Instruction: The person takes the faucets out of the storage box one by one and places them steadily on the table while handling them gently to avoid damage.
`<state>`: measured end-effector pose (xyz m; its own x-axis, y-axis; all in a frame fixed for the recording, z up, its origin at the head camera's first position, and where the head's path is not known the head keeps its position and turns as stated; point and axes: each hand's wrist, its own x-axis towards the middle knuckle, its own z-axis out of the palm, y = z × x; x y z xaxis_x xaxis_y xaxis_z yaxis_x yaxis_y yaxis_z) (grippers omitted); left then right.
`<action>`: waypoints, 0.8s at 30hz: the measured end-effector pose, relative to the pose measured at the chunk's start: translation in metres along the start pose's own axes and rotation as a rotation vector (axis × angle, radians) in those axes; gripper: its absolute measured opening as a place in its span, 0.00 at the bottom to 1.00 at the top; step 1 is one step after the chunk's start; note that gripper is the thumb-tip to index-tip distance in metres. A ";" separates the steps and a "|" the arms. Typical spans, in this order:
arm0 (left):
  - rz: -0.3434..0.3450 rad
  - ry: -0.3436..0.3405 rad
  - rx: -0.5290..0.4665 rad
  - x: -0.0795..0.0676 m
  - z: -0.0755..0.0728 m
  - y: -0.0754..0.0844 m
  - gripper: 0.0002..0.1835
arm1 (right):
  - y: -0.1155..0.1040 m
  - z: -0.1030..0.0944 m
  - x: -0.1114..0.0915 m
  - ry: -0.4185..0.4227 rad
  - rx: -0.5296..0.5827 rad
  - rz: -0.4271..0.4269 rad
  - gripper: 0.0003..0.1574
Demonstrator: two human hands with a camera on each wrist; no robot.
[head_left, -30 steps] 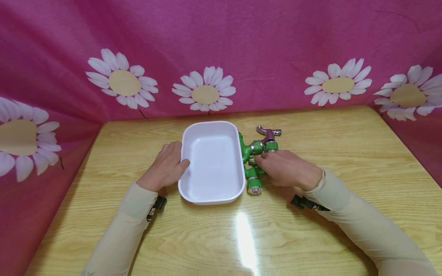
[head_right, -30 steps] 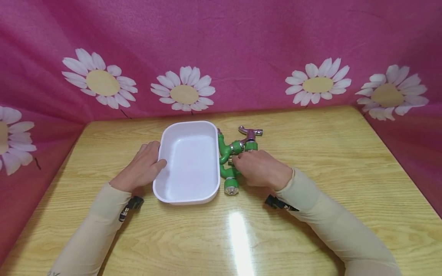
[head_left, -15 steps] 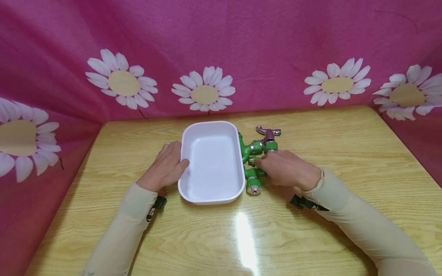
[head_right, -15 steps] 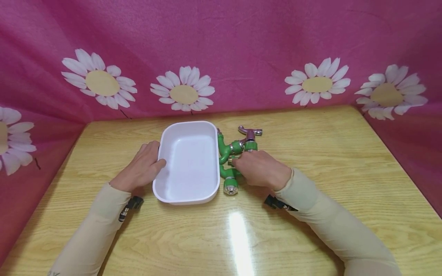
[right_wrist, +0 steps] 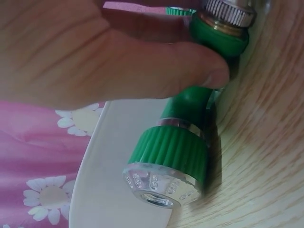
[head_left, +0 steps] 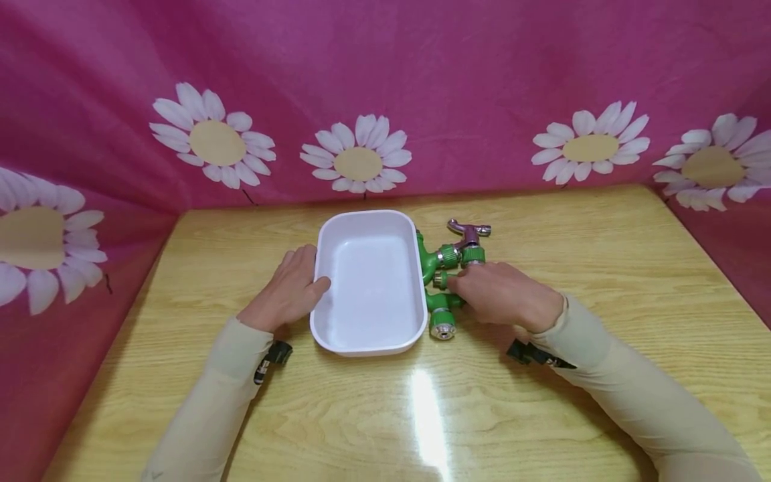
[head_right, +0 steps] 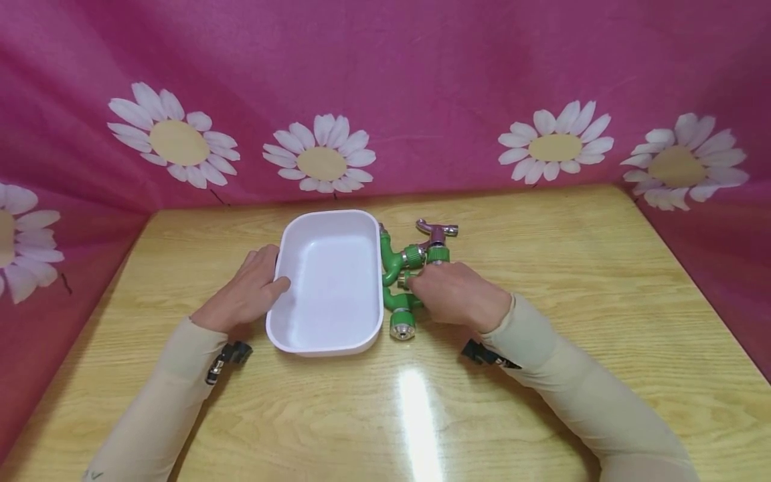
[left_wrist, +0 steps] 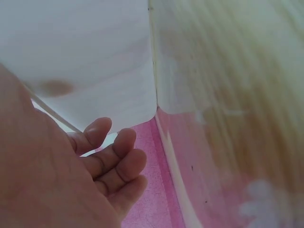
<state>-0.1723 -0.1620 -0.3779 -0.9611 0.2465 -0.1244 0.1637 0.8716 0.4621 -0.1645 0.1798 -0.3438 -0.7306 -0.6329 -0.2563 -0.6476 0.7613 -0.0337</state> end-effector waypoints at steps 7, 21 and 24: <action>0.007 0.008 0.006 -0.002 0.001 -0.002 0.28 | 0.001 0.001 0.000 0.016 0.008 -0.022 0.08; -0.036 0.062 0.035 -0.007 0.001 -0.013 0.42 | 0.009 0.001 -0.002 0.186 0.010 -0.024 0.08; -0.041 0.097 0.024 -0.010 -0.004 -0.019 0.41 | 0.013 0.004 -0.005 0.273 0.001 -0.015 0.10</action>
